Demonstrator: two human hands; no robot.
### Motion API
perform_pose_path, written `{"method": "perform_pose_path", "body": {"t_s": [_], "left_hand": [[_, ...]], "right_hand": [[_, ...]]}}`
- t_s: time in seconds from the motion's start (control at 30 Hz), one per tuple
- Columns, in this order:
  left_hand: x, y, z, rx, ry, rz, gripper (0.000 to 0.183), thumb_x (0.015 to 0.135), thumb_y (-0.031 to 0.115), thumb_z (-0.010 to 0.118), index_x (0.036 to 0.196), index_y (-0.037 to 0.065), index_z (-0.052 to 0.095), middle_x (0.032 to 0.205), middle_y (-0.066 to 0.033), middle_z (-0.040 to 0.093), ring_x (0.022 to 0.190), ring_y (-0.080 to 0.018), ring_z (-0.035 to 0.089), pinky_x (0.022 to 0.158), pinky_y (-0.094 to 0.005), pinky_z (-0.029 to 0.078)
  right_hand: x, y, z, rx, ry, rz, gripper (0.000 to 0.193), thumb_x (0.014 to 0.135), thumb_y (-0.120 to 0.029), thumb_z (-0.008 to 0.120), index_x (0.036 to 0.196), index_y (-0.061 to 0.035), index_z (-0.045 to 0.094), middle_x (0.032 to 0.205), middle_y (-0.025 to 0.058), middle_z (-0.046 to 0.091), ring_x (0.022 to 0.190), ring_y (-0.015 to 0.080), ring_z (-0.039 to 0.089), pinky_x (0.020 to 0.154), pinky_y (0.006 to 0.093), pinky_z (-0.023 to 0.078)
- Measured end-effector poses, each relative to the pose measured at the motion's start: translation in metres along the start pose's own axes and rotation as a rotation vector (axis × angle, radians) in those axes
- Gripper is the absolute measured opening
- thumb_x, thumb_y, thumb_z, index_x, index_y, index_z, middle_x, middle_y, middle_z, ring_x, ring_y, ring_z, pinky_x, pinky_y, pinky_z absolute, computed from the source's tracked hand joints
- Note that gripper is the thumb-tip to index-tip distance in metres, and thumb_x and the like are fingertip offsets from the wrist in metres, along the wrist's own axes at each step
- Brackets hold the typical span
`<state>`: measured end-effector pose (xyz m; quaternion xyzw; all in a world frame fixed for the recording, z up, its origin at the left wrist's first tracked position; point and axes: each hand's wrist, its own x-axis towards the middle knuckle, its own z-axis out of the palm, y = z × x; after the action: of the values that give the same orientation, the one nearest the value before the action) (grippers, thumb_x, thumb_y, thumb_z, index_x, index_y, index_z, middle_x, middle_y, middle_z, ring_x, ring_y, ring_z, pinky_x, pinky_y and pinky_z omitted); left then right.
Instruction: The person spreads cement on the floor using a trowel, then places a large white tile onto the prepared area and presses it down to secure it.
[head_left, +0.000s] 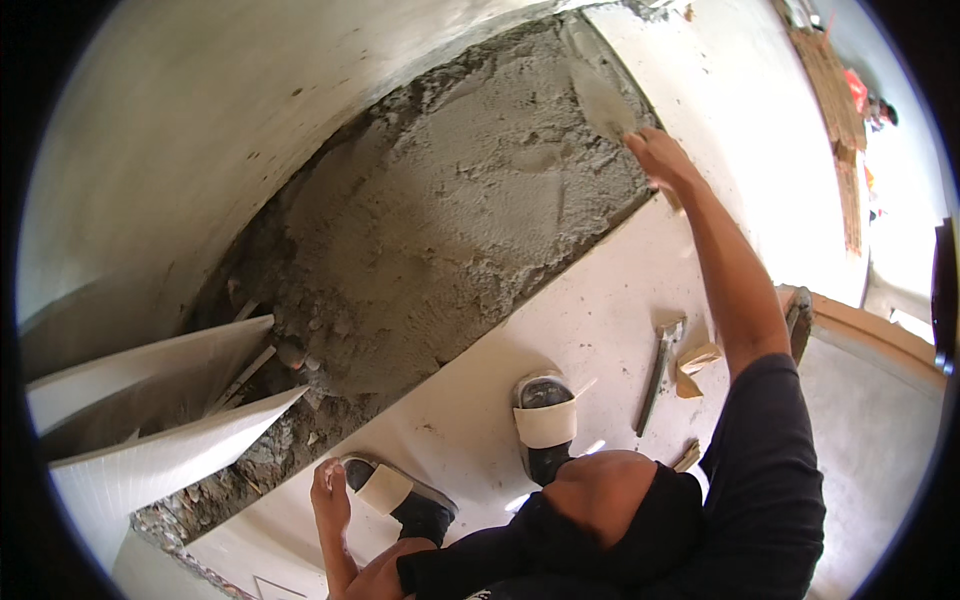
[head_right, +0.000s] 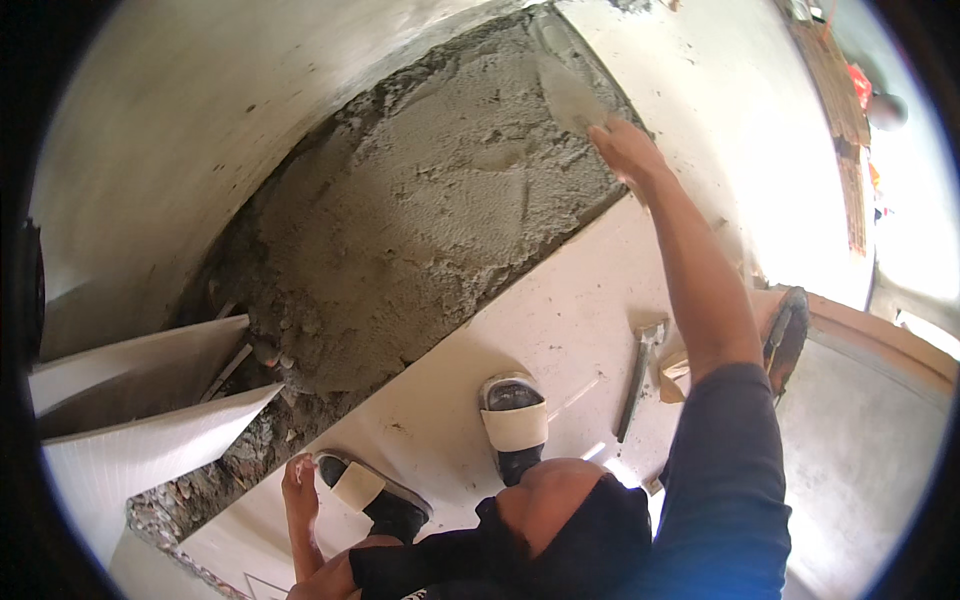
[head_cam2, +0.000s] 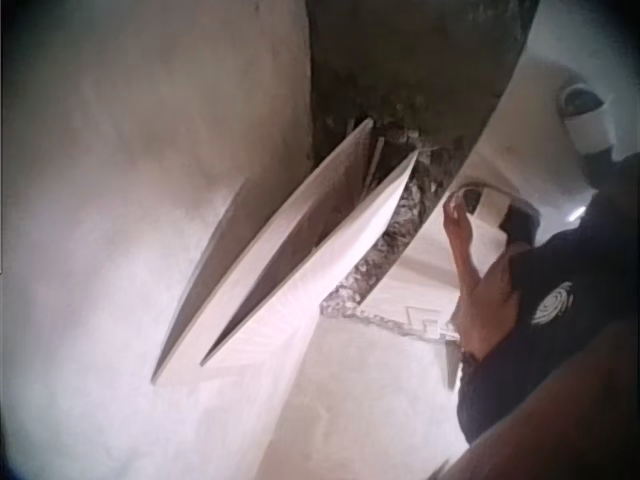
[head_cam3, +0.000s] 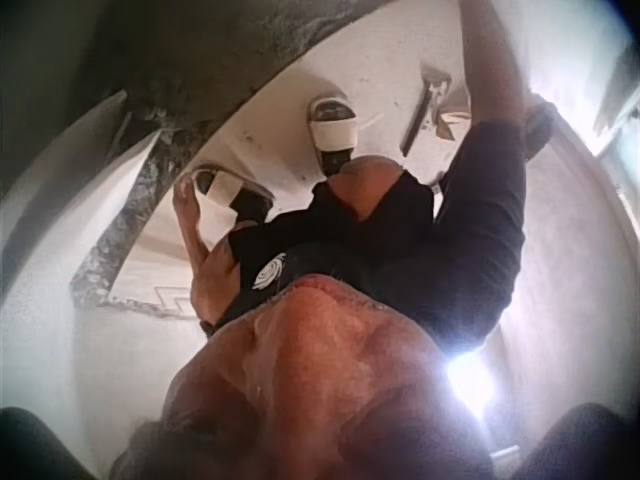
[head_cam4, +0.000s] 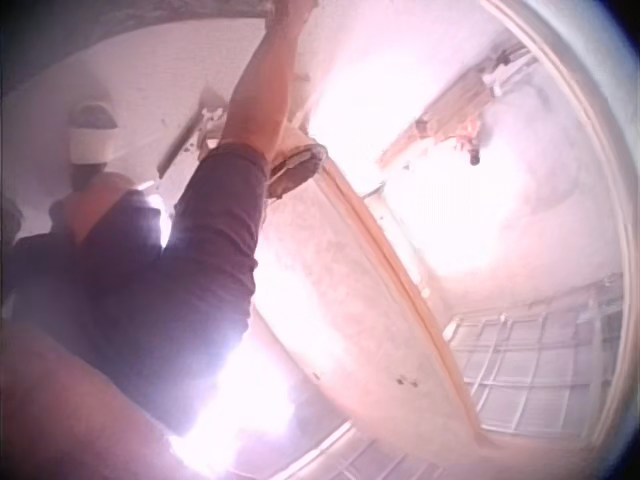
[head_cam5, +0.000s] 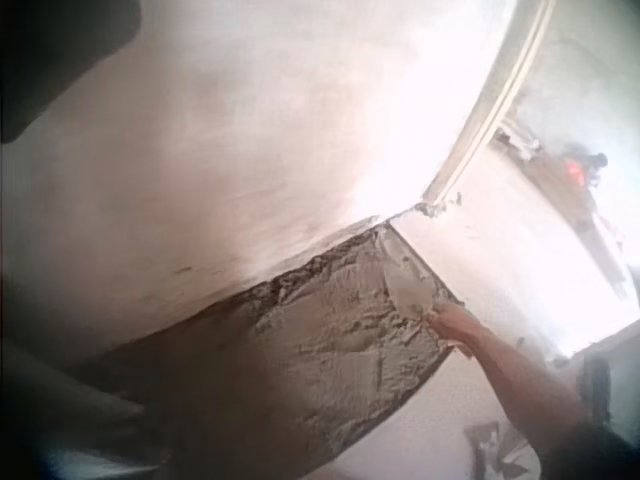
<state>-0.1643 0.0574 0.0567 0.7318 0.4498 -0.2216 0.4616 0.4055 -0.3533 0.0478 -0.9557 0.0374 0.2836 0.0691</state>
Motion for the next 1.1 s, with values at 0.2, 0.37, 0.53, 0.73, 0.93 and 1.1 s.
{"method": "perform_pose_path", "body": {"t_s": [0.2,0.37,0.53,0.73,0.93,1.1], "left_hand": [[0.001,-0.002,0.007,0.027,0.009,0.050,0.041,0.097,0.031,0.051,0.117,-0.004,0.056,0.105,-0.0158,0.065,0.099,-0.0221,0.061,0.088,-0.0340,0.046],[0.005,0.023,0.001,0.097,0.001,0.066,0.040,0.096,0.031,0.051,0.117,-0.003,0.057,0.110,-0.0180,0.064,0.102,-0.0255,0.061,0.090,-0.0347,0.046],[-0.004,0.027,-0.003,0.031,0.026,0.054,0.041,0.096,0.033,0.052,0.116,-0.002,0.059,0.112,-0.0182,0.064,0.106,-0.0264,0.060,0.091,-0.0347,0.045],[-0.014,-0.003,-0.004,0.006,0.054,0.026,0.042,0.096,0.034,0.053,0.117,-0.002,0.058,0.108,-0.0161,0.064,0.101,-0.0224,0.059,0.089,-0.0333,0.045],[-0.022,-0.024,-0.008,-0.051,0.097,0.039,0.038,0.097,0.032,0.053,0.116,-0.001,0.058,0.103,-0.0134,0.064,0.095,-0.0194,0.059,0.085,-0.0311,0.045],[-0.024,-0.017,-0.006,-0.003,0.074,0.040,0.038,0.097,0.031,0.051,0.116,-0.001,0.058,0.104,-0.0134,0.065,0.096,-0.0202,0.060,0.085,-0.0315,0.046]], "right_hand": [[-0.115,-0.034,0.097,0.254,-0.282,-0.319,0.036,0.093,-0.022,0.049,0.125,-0.0076,0.054,0.100,0.0199,0.061,0.072,0.0297,0.065,0.064,0.0381,0.058],[-0.193,-0.059,0.141,0.084,-0.340,-0.366,0.051,0.096,-0.048,0.039,0.112,-0.0029,0.056,0.095,0.0280,0.065,0.094,0.0423,0.063,0.081,0.0502,0.049],[-0.141,-0.061,0.096,-0.083,0.010,-0.336,0.041,0.092,-0.043,0.045,0.095,-0.0041,0.056,0.091,0.0206,0.066,0.085,0.0393,0.065,0.077,0.0498,0.050],[-0.065,-0.095,0.078,-0.181,0.218,-0.339,0.028,0.088,-0.027,0.053,0.099,-0.0012,0.049,0.090,0.0227,0.065,0.083,0.0397,0.065,0.075,0.0508,0.051],[-0.101,-0.065,0.088,-0.405,0.131,-0.526,0.028,0.089,-0.027,0.053,0.104,-0.0039,0.046,0.079,0.0181,0.064,0.072,0.0356,0.065,0.067,0.0473,0.053],[-0.071,-0.088,0.070,-0.353,0.215,-0.515,0.029,0.092,-0.030,0.053,0.104,-0.0047,0.046,0.082,0.0135,0.063,0.069,0.0278,0.063,0.064,0.0389,0.054]]}}
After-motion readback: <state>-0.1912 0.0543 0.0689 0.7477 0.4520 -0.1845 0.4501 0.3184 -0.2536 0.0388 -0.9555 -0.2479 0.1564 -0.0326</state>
